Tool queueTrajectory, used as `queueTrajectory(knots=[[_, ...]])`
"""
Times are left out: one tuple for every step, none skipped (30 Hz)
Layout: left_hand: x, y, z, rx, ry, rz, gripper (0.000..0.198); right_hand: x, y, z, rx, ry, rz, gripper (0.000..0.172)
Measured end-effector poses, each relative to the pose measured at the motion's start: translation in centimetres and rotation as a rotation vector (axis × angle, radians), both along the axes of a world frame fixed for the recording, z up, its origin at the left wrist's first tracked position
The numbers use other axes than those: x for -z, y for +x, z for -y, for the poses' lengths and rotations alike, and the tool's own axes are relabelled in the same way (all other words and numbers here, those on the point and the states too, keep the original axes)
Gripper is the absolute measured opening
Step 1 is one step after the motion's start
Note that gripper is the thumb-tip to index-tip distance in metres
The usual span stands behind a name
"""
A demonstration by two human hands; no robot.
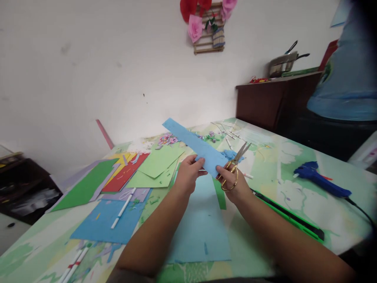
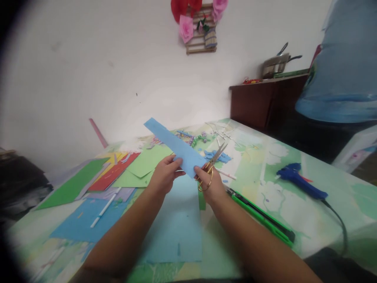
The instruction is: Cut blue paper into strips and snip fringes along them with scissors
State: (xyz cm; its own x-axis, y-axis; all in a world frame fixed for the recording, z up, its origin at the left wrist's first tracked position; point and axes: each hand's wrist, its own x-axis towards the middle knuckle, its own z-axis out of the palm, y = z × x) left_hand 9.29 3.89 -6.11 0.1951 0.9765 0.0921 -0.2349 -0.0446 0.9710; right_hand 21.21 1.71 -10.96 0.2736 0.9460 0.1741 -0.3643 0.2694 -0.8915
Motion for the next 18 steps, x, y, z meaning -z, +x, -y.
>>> queueTrajectory(knots=[[0.1, 0.0, -0.1, 0.017, -0.013, 0.004, 0.026, 0.2, 0.1, -0.1, 0.024, -0.011, 0.001, 0.029], [0.1, -0.1, -0.2, 0.029, -0.022, 0.010, 0.026, 0.3, 0.1, -0.3, 0.042, -0.020, 0.003, 0.031], [0.2, -0.1, -0.2, 0.038, -0.029, 0.017, 0.025, 0.4, 0.2, -0.4, 0.057, -0.028, 0.007, 0.032], [0.2, -0.1, -0.3, 0.044, -0.034, 0.025, 0.024, 0.5, 0.3, -0.5, 0.069, -0.035, 0.011, 0.033], [0.2, -0.1, -0.3, 0.050, -0.037, 0.031, 0.023, 0.5, 0.3, -0.5, 0.073, -0.039, 0.015, 0.033], [0.1, -0.1, -0.3, 0.055, -0.036, 0.033, 0.021, 0.5, 0.4, -0.5, 0.070, -0.042, 0.018, 0.033], [0.0, -0.2, -0.3, 0.069, -0.047, 0.044, 0.020, 0.5, 0.4, -0.5, 0.057, -0.044, 0.019, 0.033], [-0.2, -0.3, -0.3, 0.099, -0.073, 0.069, 0.018, 0.4, 0.4, -0.5, 0.036, -0.043, 0.019, 0.031], [-0.4, -0.5, -0.3, 0.148, -0.113, 0.111, 0.017, 0.4, 0.5, -0.4, 0.009, -0.039, 0.019, 0.030], [-0.5, -0.7, -0.4, 0.210, -0.165, 0.159, 0.016, 0.4, 0.5, -0.4, -0.020, -0.032, 0.020, 0.028], [-0.6, -0.9, -0.5, 0.281, -0.224, 0.199, 0.017, 0.4, 0.6, -0.4, -0.047, -0.022, 0.023, 0.026], [-0.7, -1.1, -0.6, 0.346, -0.287, 0.213, 0.020, 0.4, 0.6, -0.4, -0.066, -0.009, 0.028, 0.025], [-0.6, -1.2, -0.6, 0.402, -0.351, 0.183, 0.025, 0.5, 0.6, -0.5, -0.076, 0.006, 0.037, 0.024], [-0.5, -1.3, -0.7, 0.441, -0.406, 0.115, 0.029, 0.6, 0.7, -0.5, -0.075, 0.020, 0.049, 0.024], [-0.4, -1.2, -0.7, 0.465, -0.457, 0.034, 0.031, 0.7, 0.7, -0.6, -0.066, 0.033, 0.066, 0.025], [-0.2, -1.2, -0.7, 0.481, -0.499, -0.040, 0.030, 0.8, 0.7, -0.6, -0.053, 0.044, 0.086, 0.026], [0.0, -1.0, -0.6, 0.491, -0.527, -0.084, 0.027, 0.9, 0.7, -0.7, -0.039, 0.052, 0.106, 0.027], [0.2, -0.9, -0.4, 0.495, -0.542, -0.101, 0.023, 0.9, 0.8, -0.7, -0.027, 0.058, 0.126, 0.027]])
